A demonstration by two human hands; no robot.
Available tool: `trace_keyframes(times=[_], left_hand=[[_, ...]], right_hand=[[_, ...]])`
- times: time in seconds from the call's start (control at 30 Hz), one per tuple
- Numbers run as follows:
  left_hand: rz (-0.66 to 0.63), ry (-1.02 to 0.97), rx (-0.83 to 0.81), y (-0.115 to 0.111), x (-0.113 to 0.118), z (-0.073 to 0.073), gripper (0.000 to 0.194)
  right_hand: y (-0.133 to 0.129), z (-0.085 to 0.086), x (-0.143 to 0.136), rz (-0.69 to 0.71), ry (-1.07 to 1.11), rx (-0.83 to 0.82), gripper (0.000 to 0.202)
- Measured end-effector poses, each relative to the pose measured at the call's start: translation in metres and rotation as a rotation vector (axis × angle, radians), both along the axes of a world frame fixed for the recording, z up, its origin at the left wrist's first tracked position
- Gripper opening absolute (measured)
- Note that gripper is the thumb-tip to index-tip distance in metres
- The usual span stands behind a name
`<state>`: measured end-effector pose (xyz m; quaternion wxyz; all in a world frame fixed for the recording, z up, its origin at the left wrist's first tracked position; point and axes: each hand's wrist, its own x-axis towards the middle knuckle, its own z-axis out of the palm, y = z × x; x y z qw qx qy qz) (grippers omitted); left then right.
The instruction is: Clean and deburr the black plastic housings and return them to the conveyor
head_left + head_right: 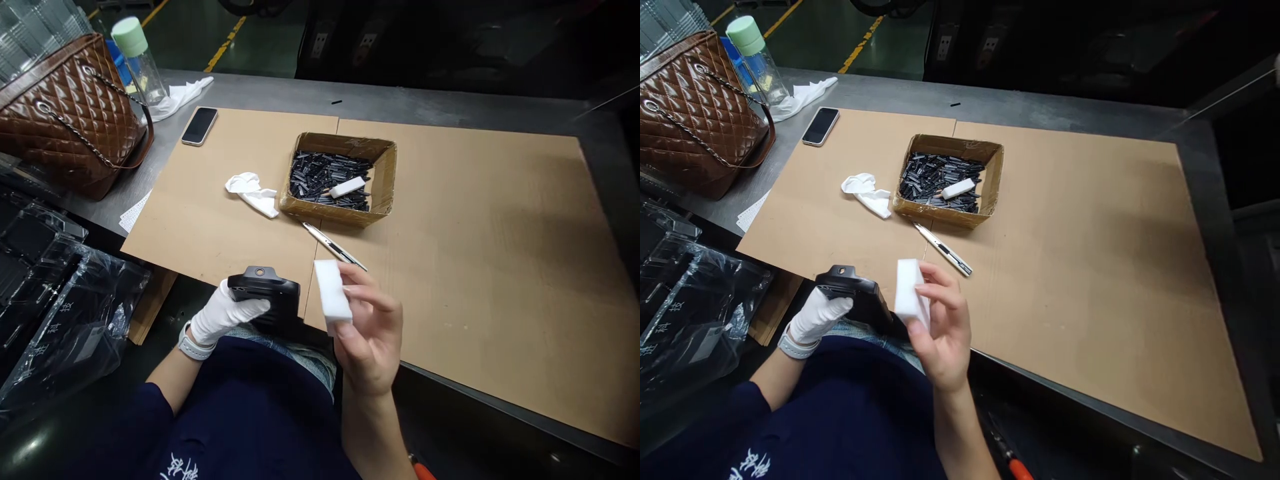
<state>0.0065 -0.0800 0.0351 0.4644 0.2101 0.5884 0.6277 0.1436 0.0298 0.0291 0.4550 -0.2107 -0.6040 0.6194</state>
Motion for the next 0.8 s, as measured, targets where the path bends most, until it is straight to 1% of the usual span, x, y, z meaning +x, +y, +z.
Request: trace_keyframes(times=[0.13, 0.27, 0.33, 0.43, 0.5, 0.53, 0.57, 0.7, 0.8], left_hand=[[-0.076, 0.144, -0.038, 0.003, 0.0, 0.009, 0.026], [-0.119, 0.343, -0.121, 0.005, 0.002, 0.016, 0.024], [-0.14, 0.407, -0.136, 0.005, 0.003, 0.016, 0.023], [-0.129, 0.419, -0.145, 0.005, 0.003, 0.015, 0.022], [-0.118, 0.433, -0.172, 0.005, 0.002, 0.014, 0.02], [-0.118, 0.451, -0.188, 0.006, 0.002, 0.013, 0.019], [-0.123, 0.47, -0.201, 0.006, 0.001, 0.013, 0.02], [-0.134, 0.535, -0.208, 0.009, 0.001, 0.007, 0.02], [-0.118, 0.561, -0.245, 0.01, 0.002, 0.0, 0.019]], right_hand=[[-0.003, 0.004, -0.003, 0.004, -0.065, 0.102, 0.023], [0.0, -0.002, -0.005, 0.011, -0.133, 0.128, 0.022], [0.003, -0.009, -0.006, 0.022, -0.138, 0.112, 0.024], [0.003, -0.018, -0.01, 0.041, -0.111, 0.046, 0.023], [0.0, -0.02, -0.013, 0.011, -0.103, 0.01, 0.023], [-0.002, -0.02, -0.015, -0.015, -0.11, 0.019, 0.023], [-0.004, -0.019, -0.016, -0.034, -0.125, 0.056, 0.024], [-0.007, -0.013, -0.023, -0.029, -0.211, 0.328, 0.022], [-0.003, -0.009, -0.028, -0.086, -0.248, 0.409, 0.017]])
